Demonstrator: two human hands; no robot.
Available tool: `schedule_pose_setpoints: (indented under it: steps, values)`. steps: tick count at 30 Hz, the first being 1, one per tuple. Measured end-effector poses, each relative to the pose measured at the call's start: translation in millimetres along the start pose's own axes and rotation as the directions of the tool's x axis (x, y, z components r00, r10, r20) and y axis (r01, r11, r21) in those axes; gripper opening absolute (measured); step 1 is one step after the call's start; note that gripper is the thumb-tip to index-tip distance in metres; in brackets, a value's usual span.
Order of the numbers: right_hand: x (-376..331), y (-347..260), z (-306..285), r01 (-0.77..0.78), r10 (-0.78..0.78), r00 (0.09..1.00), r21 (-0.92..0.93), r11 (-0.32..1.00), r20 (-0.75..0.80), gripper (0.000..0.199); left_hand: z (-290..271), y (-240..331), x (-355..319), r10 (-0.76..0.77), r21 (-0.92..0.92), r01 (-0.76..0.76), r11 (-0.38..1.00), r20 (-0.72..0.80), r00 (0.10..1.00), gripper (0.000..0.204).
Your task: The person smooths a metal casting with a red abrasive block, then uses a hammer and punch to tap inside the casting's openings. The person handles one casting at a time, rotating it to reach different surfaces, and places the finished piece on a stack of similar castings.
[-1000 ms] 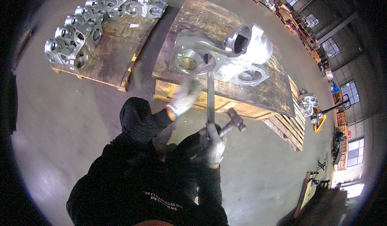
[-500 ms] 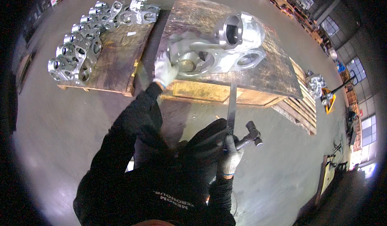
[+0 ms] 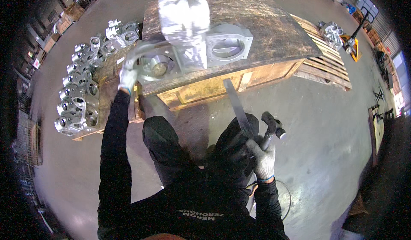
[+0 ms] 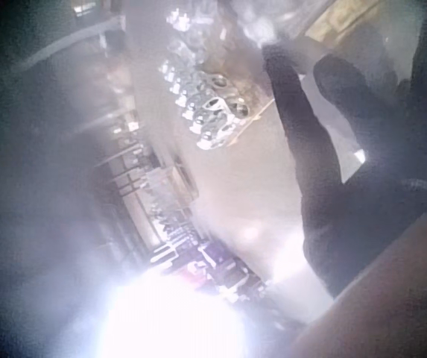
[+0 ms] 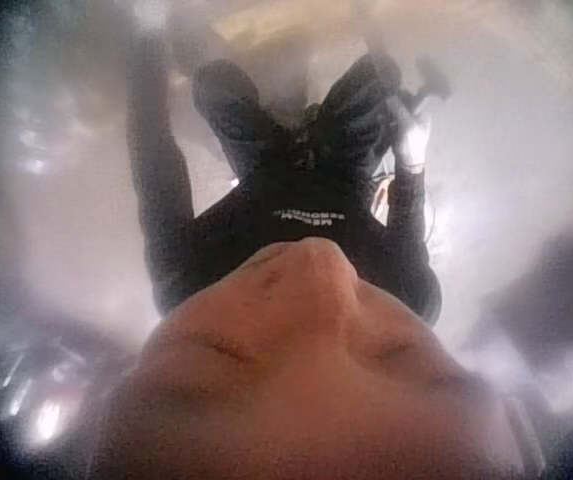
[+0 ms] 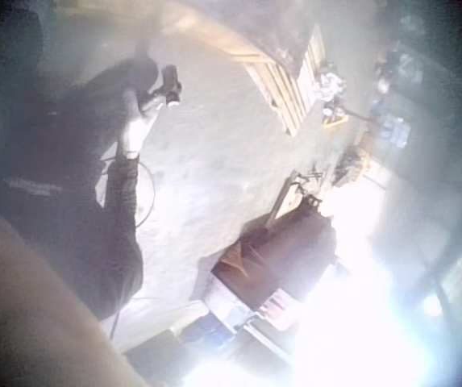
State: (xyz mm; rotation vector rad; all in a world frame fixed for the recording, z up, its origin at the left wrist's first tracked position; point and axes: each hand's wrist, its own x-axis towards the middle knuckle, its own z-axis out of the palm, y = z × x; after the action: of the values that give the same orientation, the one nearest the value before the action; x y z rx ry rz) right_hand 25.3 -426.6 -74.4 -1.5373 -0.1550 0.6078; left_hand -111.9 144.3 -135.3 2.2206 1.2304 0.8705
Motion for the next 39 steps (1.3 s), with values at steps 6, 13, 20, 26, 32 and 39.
schedule_pose_setpoints:
  steps: [6, 13, 20, 26, 32, 39]
  values:
    - [25, -12, 16, 0.108, -0.112, 0.991, 0.056, 0.993, 0.071, 0.021, 28, 60, 3, -0.237, -0.148, 0.188, 0.971, -0.488, 0.840, 0.075]
    - [98, -43, 17, 0.129, -0.128, 0.979, 0.006, 0.992, 0.160, 0.027, 81, 194, -140, 0.701, -0.091, -0.742, 0.664, -0.267, 0.661, 0.050]
    - [163, -65, 14, 0.044, -0.051, 0.972, 0.032, 0.998, 0.231, 0.025, 127, 303, -163, 0.897, -0.098, -0.897, 0.431, 0.152, 0.414, 0.063]
    - [189, -73, 6, 0.050, -0.041, 0.961, -0.024, 0.998, 0.275, 0.049, 175, 331, -123, 0.890, -0.076, -0.934, 0.348, 0.339, 0.304, 0.020]
    - [178, -30, -17, 0.176, -0.140, 0.982, 0.338, 0.924, -0.128, 0.025, 201, 342, -118, 0.884, -0.181, -0.867, 0.464, 0.158, 0.440, 0.018]
    - [127, -59, -55, 0.743, -0.574, 0.668, 0.473, 0.474, -0.474, 0.031, 203, 345, -114, 0.876, -0.163, -0.860, 0.483, 0.093, 0.474, 0.021]
